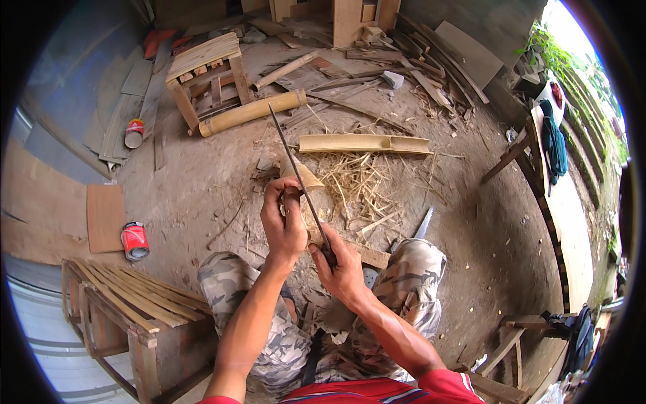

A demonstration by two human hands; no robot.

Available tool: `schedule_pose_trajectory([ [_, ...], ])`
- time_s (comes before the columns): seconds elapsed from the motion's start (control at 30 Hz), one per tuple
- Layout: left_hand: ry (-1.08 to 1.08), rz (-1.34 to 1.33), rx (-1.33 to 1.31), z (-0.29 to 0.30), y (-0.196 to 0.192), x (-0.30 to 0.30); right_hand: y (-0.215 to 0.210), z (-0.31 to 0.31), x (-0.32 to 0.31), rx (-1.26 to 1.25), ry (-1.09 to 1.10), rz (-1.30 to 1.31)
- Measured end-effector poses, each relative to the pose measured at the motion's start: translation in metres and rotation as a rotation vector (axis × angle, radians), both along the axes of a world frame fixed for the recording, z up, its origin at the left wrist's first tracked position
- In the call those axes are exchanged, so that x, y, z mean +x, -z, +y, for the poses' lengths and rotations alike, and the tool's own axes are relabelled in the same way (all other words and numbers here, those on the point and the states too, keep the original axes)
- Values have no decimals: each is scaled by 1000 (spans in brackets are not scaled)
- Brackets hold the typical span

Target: The person sits on the floor and uses a chisel and a wooden mallet to split a bamboo segment into thin strips. They repeatedly position the chisel, strike it with the mallet, and separate the resulting pieces.

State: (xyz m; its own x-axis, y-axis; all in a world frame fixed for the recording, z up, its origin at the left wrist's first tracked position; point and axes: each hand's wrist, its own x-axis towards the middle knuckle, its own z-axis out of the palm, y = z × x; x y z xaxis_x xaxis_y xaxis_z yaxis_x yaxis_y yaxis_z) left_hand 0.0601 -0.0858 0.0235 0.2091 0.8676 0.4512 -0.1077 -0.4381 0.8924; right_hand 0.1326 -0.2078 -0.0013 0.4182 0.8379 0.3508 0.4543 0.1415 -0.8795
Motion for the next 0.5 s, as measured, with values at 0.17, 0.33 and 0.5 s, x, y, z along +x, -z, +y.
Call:
schedule_pose_trajectory([
  [0.17,16,-29,47,-3,-1,1,5,-3,0,-4,11,6],
  [0.33,-11,-25,24,-4,2,2,8,-6,2,-11,2,-50],
  [0.5,-10,17,95,-5,0,4,6,-7,3,19,17,-103],
])
